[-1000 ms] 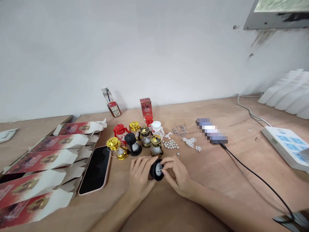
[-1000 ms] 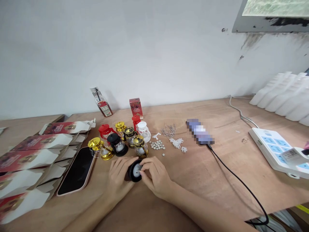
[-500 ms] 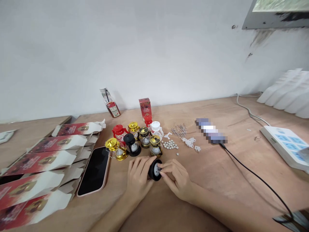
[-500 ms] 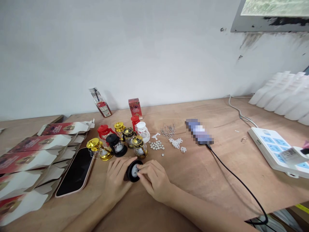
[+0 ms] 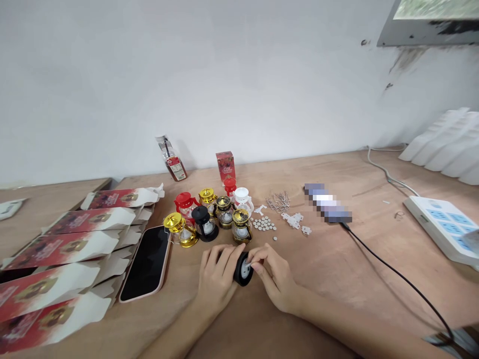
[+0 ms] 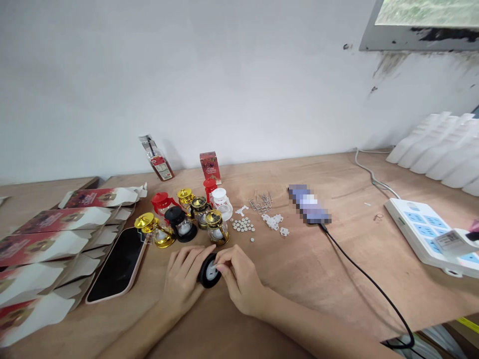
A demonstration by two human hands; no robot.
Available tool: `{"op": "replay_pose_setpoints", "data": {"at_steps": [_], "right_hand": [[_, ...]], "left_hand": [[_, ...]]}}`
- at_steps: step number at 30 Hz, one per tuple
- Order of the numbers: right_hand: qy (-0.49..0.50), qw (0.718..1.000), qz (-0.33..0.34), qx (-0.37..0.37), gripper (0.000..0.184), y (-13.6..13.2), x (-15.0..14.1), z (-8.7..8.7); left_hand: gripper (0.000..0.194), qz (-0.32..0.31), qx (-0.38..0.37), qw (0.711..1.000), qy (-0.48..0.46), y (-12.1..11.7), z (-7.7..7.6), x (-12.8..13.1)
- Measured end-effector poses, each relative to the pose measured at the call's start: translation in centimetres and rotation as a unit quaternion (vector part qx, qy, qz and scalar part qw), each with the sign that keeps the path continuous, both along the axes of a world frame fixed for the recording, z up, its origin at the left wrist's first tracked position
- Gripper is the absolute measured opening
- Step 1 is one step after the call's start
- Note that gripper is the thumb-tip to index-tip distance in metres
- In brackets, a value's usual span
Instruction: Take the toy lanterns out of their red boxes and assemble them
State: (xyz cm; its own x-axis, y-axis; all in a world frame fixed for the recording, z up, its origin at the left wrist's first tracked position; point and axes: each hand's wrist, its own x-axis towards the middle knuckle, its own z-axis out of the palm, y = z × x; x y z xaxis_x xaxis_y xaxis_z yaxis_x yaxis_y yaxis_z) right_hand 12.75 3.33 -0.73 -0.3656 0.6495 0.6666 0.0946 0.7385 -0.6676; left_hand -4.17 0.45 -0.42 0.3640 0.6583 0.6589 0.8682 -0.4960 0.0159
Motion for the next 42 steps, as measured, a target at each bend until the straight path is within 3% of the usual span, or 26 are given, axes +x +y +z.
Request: {"op": "replay_pose_setpoints", "data": {"at_steps": [10,14,18,22,26,29,32,36,42], "right_hand": [[0.022,0.998,-0.023,0.051,0.015,0.5,-1.5,-1.5],[0.037,0.997,-0.012,0.060,0.015,0.9,-1.4,-1.2],[-0.008,0.996,-0.085,0.006,0.014,3.7,0.8,-0.4],[-0.150,0.959,-0.232,-0.067,0.012,8.0,4.2,-0.5],[-0.307,0.901,-0.308,-0.007,0.014,10.2,6.5,-1.4],[-0.351,0.872,-0.339,0.043,0.012,10.3,7.0,-1.7],[-0.304,0.890,-0.338,0.039,0.012,10.5,6.5,-1.8],[-0.248,0.928,-0.278,-0.010,0.012,12.0,4.5,-1.7],[-0.240,0.932,-0.270,-0.038,0.011,14.7,1.6,-1.9]], "left_hand": [[0.031,0.014,-0.013,1.000,-0.021,0.3,0.0,0.6],[0.032,0.014,-0.017,0.999,-0.033,0.3,0.0,0.6],[0.033,0.018,-0.022,0.999,-0.041,0.3,0.1,0.4],[0.033,0.027,-0.021,0.998,-0.051,0.3,0.2,0.2],[0.033,0.021,-0.012,0.998,-0.064,0.4,0.3,0.1],[0.032,0.023,-0.017,0.997,-0.076,0.5,0.2,0.1],[0.032,0.027,-0.025,0.995,-0.092,0.5,0.2,0.0],[0.030,0.024,-0.030,0.992,-0.121,0.5,0.3,-0.1],[0.027,0.021,-0.032,0.987,-0.154,0.4,0.5,-0.1]]}}
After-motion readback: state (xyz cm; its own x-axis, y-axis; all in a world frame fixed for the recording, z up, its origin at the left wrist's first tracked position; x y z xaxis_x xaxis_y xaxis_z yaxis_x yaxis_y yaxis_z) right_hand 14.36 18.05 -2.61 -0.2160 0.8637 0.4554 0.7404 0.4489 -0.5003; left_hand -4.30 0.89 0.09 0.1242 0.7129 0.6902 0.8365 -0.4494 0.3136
